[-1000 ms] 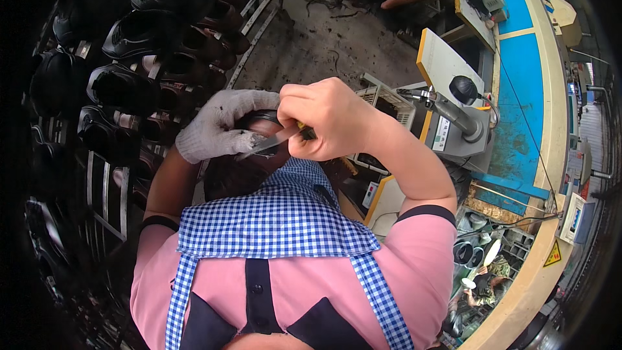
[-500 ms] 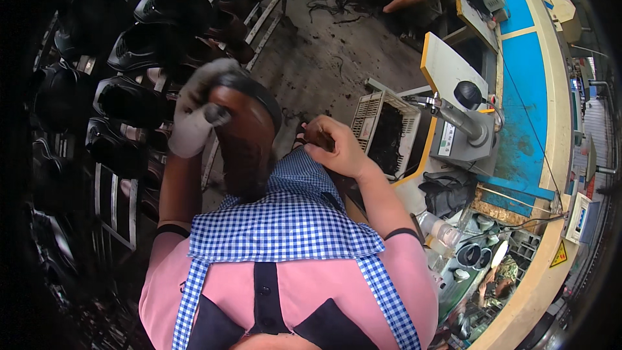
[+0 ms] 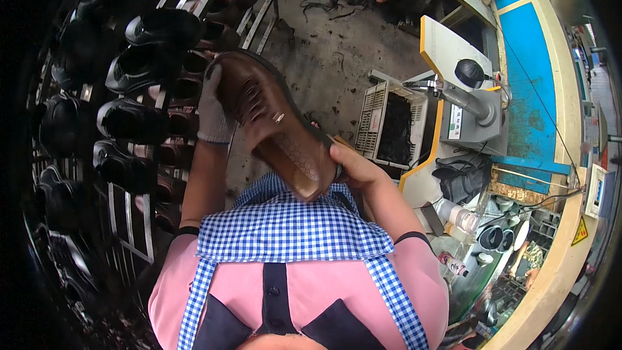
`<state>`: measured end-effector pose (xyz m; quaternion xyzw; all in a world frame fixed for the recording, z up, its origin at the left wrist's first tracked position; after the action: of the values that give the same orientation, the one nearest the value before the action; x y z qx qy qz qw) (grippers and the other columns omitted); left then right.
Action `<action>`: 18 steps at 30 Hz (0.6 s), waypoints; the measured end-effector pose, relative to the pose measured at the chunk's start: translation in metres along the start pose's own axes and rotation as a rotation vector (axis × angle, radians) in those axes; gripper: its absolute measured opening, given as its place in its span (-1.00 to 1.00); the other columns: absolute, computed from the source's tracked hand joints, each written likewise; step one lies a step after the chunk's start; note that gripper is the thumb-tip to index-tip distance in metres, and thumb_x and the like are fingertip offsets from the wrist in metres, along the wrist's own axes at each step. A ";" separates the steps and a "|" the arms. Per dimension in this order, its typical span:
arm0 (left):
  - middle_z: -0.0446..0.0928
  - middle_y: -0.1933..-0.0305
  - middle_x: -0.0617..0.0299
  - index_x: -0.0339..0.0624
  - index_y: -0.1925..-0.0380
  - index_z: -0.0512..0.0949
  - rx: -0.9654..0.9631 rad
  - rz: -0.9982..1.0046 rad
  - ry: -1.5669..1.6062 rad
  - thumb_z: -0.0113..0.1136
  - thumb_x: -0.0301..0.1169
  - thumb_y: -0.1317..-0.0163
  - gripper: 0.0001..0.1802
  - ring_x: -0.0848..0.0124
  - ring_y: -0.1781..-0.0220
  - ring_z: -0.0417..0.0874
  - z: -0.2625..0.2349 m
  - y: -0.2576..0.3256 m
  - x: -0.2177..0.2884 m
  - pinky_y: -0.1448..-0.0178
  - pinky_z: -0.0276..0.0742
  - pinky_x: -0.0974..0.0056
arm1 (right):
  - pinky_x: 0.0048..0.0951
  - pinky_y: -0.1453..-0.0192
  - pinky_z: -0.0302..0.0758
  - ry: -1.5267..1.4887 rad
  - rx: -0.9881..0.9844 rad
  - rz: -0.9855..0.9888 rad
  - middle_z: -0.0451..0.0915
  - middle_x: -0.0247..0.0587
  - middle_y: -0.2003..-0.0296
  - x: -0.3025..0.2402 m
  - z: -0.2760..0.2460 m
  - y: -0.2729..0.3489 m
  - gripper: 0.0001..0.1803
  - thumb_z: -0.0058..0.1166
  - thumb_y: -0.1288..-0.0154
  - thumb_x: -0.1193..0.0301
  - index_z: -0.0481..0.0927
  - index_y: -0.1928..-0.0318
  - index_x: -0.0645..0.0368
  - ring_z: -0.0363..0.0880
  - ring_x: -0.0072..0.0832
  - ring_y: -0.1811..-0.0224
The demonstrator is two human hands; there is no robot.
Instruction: Trim excess material from shoes and organize them on industrial racks.
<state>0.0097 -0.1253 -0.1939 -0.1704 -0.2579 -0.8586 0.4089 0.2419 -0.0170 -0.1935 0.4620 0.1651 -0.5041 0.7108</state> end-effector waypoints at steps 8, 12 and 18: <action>0.45 0.01 0.21 -0.18 0.00 0.46 0.006 -0.007 -0.855 0.03 -0.33 -0.29 -0.68 0.41 -0.04 0.45 -0.035 -0.013 0.008 -0.16 0.35 0.38 | -0.71 0.82 0.18 -1.006 -0.500 0.140 0.37 0.50 0.02 0.037 0.056 -0.010 -0.08 -0.33 -0.23 -0.35 0.04 -0.40 0.00 0.27 -0.46 0.79; 0.41 -0.08 0.19 -0.18 -0.16 0.34 0.236 -0.048 -0.673 0.04 -0.09 -0.32 -0.47 0.33 -0.12 0.43 -0.073 0.017 0.002 -0.19 0.35 0.30 | -0.70 0.85 0.19 -0.747 -0.265 0.191 0.41 0.25 -0.03 0.075 0.035 -0.025 -0.24 -0.24 -0.34 -0.17 0.16 -0.32 0.13 0.46 -0.41 0.56; 0.55 0.05 0.14 0.02 -0.25 0.29 0.228 -0.638 -0.321 0.06 0.00 -0.28 -0.40 0.24 0.22 0.62 -0.145 0.126 -0.133 0.19 0.56 0.16 | -0.73 0.80 0.08 0.006 0.278 0.591 0.58 -0.25 0.40 0.144 -0.042 -0.069 -0.44 -0.17 -0.31 -0.13 0.48 0.02 0.08 0.25 -0.65 0.77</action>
<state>0.1781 -0.1952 -0.3399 -0.1672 -0.4528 -0.8710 0.0917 0.2543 -0.0687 -0.3503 0.5840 -0.0446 -0.2924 0.7560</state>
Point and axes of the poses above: each hand's wrist, its own y-axis away from the middle knuckle, its own z-axis out of the palm, x = y × z, the point moved 10 cm from there along -y, towards the middle knuckle
